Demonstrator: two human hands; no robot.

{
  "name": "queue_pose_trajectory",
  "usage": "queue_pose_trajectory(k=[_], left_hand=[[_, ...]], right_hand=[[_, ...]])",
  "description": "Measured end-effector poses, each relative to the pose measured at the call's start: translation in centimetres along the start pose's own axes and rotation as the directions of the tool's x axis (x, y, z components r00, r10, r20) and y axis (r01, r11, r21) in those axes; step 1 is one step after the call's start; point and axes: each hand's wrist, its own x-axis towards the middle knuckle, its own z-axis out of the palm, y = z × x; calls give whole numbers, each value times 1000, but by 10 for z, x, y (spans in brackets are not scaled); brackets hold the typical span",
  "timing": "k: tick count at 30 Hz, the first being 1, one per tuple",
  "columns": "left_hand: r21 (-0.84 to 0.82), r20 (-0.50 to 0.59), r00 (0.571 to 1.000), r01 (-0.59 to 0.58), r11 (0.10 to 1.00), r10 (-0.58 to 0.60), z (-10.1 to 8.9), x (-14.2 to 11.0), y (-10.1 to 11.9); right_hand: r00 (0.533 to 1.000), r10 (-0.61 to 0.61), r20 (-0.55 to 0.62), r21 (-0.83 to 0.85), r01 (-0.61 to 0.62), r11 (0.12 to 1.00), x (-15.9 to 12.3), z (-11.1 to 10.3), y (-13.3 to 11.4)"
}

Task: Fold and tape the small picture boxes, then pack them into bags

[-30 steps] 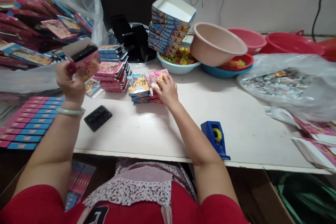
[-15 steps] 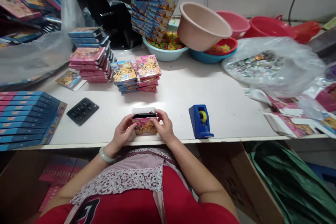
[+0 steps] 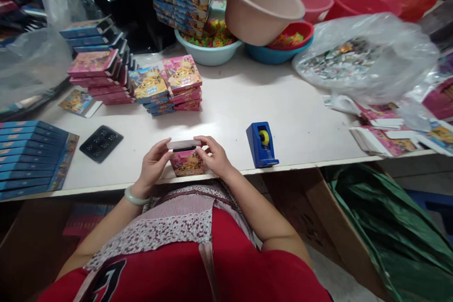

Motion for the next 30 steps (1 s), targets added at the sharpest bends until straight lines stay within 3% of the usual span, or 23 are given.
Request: queue_pose_trajectory(k=[3, 7, 10, 12, 15, 22, 26, 30], left_hand=[[26, 129, 985, -121, 992, 116, -9, 0, 4], [57, 268, 919, -316, 947, 290, -16, -3, 12], [116, 244, 931, -306, 945, 271, -10, -4, 20], [139, 192, 956, -251, 958, 222, -4, -2, 24], [148, 198, 957, -241, 959, 210, 1, 4, 30], [147, 197, 955, -250, 957, 220, 3, 12, 28], [108, 253, 916, -347, 931, 312, -2, 8, 24], [93, 399, 835, -448, 889, 379, -17, -1, 21]], right_hand=[[982, -123, 143, -61, 133, 989, 1, -12, -7], [946, -195, 260, -102, 228, 968, -1, -18, -17], [964, -167, 208, -157, 201, 967, -5, -11, -25], [985, -110, 134, -162, 132, 978, -7, -4, -30], [998, -8, 57, -138, 16, 990, -7, 3, -34], [998, 63, 27, -127, -59, 990, -2, 8, -32], [997, -42, 62, -118, 49, 992, -7, 6, -32], [955, -256, 147, -182, 281, 942, -18, -6, -27]])
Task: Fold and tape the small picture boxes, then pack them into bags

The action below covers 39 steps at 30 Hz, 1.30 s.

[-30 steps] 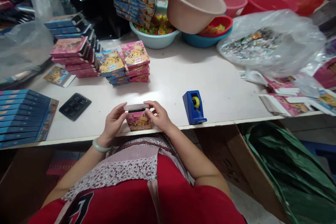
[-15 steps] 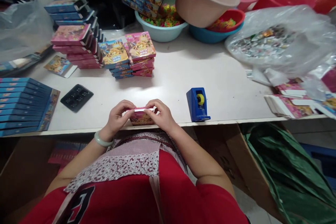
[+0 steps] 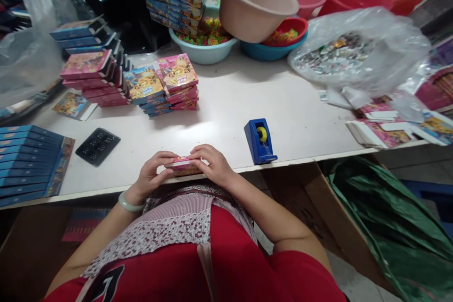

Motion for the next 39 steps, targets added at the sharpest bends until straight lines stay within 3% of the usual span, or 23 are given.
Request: queue_pose_trajectory(k=[3, 5, 10, 12, 15, 17, 19, 21, 24, 27, 31, 34, 37, 39], left_hand=[[57, 90, 994, -59, 997, 54, -6, -10, 0], [95, 86, 994, -70, 993, 62, -5, -14, -1], [50, -25, 998, 53, 997, -51, 4, -9, 0], [38, -46, 993, 109, 993, -107, 10, -4, 0], [44, -144, 985, 106, 993, -98, 25, 4, -2], [69, -248, 966, 90, 994, -71, 36, 6, -3], [116, -296, 954, 74, 990, -37, 45, 7, -5], [164, -284, 959, 56, 985, -7, 50, 8, -6], [197, -250, 968, 49, 979, 2, 50, 9, -6], [209, -242, 970, 68, 976, -16, 47, 10, -6], [235, -237, 971, 79, 969, -22, 46, 9, -7], [251, -238, 971, 83, 964, -21, 46, 9, -8], [247, -227, 974, 76, 966, -18, 46, 10, -8], [245, -222, 975, 74, 967, -19, 45, 11, -8]], right_hand=[[987, -144, 74, -80, 150, 985, -13, -5, 10], [980, -185, 76, -124, 194, 973, -20, -1, 18], [976, -209, -54, -163, 198, 967, -20, 21, 24], [982, -171, -79, -135, 160, 978, -18, 17, 19], [990, -29, -136, -150, 8, 989, -31, -22, 12], [955, 93, -280, -276, -173, 946, -52, -63, 13], [875, 184, -447, -458, -401, 794, -76, -105, 18], [823, 266, -502, -582, -549, 600, -96, -134, 24], [778, 385, -497, -634, -628, 451, -112, -149, 30], [738, 429, -521, -567, -674, 473, -111, -145, 32], [696, 426, -579, -334, -678, 654, -109, -137, 41], [572, 489, -659, 25, -633, 774, -113, -128, 47], [417, 608, -675, 351, -543, 762, -120, -119, 47], [408, 628, -663, 385, -533, 753, -124, -115, 44]])
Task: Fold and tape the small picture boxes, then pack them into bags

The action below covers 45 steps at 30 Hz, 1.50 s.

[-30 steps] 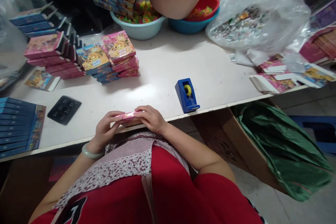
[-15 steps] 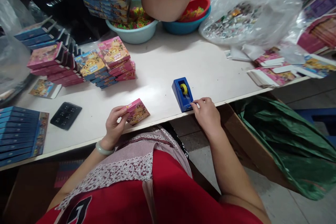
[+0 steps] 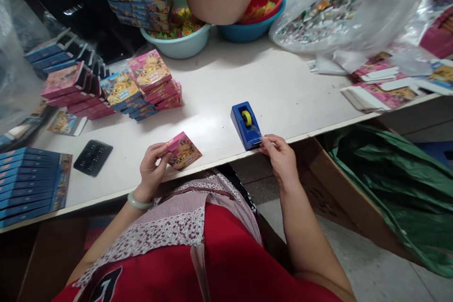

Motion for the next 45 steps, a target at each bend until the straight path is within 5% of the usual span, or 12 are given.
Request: queue_pose_trajectory(k=[7, 11, 13, 15, 19, 23, 27, 32, 36, 38, 41, 45], left_hand=[[9, 36, 999, -19, 1000, 18, -2, -1, 4], [15, 45, 999, -2, 1000, 1, -3, 1, 6], [29, 36, 999, -7, 1000, 6, -2, 4, 6], [29, 38, 998, -42, 999, 40, -2, 8, 8], [72, 123, 984, -134, 988, 125, -5, 16, 14], [192, 337, 920, -276, 942, 201, -13, 24, 14], [139, 386, 902, -265, 954, 194, -15, 29, 4], [-92, 177, 981, 91, 992, -74, -16, 34, -10], [-211, 45, 975, 223, 952, -218, -56, 66, -43], [-131, -112, 978, 160, 978, -175, -96, 95, -75], [240, -377, 925, 158, 958, -59, -165, 142, -133], [499, -227, 957, 275, 822, -182, -215, 177, -190]], right_hand=[[943, -325, 66, -476, 316, 821, -1, -13, 5], [951, -242, 192, -558, 308, 771, -15, -9, -7], [935, -123, 332, -394, 256, 883, -34, 12, -23], [862, -35, 505, -160, 134, 978, -54, 46, -42], [727, -27, 686, 111, -69, 991, -70, 122, -69], [677, 0, 736, 117, -127, 985, -61, 159, -67], [715, -24, 698, -121, 151, 981, -49, 161, -56], [681, -250, 689, -259, 553, 792, -33, 163, -57], [604, -342, 720, -9, 501, 865, -6, 194, -88], [627, -362, 690, 57, 451, 891, 21, 220, -111], [694, -407, 594, 109, 432, 895, 74, 267, -140], [767, -273, 580, 39, 309, 950, 127, 321, -149]])
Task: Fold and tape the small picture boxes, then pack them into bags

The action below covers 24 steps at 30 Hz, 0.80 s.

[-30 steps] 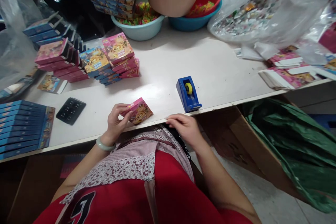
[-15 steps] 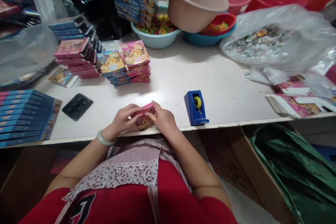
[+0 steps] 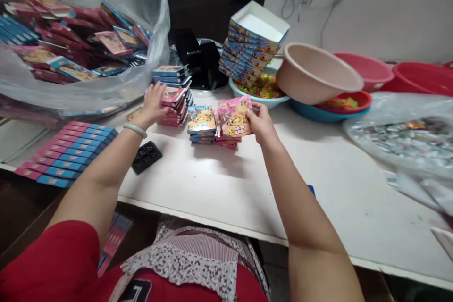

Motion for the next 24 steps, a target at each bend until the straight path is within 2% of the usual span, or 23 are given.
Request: queue_pose_trajectory(k=[3, 6, 9, 10, 12, 14, 15, 16, 18, 20, 22, 24], left_hand=[[97, 208, 978, -2, 995, -18, 7, 6, -13], [90, 230, 970, -98, 991, 75, 7, 2, -18], [32, 126, 971, -208, 978, 202, -7, 2, -26], [17, 57, 972, -228, 973, 227, -14, 1, -27], [-27, -138, 967, -218, 976, 212, -29, -8, -21], [-161, -320, 942, -159, 974, 101, -36, -33, 0], [-266, -361, 932, -131, 955, 27, -34, -52, 17], [-384, -342, 939, -103, 918, -37, -28, -76, 37], [-555, -150, 987, -30, 831, -65, -7, -130, 82], [-638, 36, 998, 61, 768, -49, 20, -185, 124], [-663, 130, 990, 130, 737, -57, 44, -228, 154], [-653, 158, 985, 155, 741, -67, 58, -254, 172]], right_hand=[[989, 145, 2, 16, -145, 989, 18, 9, 13], [981, 195, 2, 59, -195, 979, 22, 12, 22], [987, 157, -42, 12, -157, 988, 19, 7, 18], [992, 94, -89, -49, -99, 994, 14, 3, 13], [977, -120, -178, -217, 80, 973, -8, -3, -3], [923, -338, -184, -348, 261, 900, -48, -5, -19], [905, -397, -151, -370, 321, 872, -73, -4, -24], [906, -414, -92, -355, 359, 863, -100, -1, -26], [918, -386, 85, -252, 395, 883, -151, 11, -17], [933, -307, 188, -163, 338, 927, -192, 24, 6], [968, -210, 140, -115, 226, 967, -219, 31, 36], [992, -128, 9, -80, 128, 989, -237, 29, 61]])
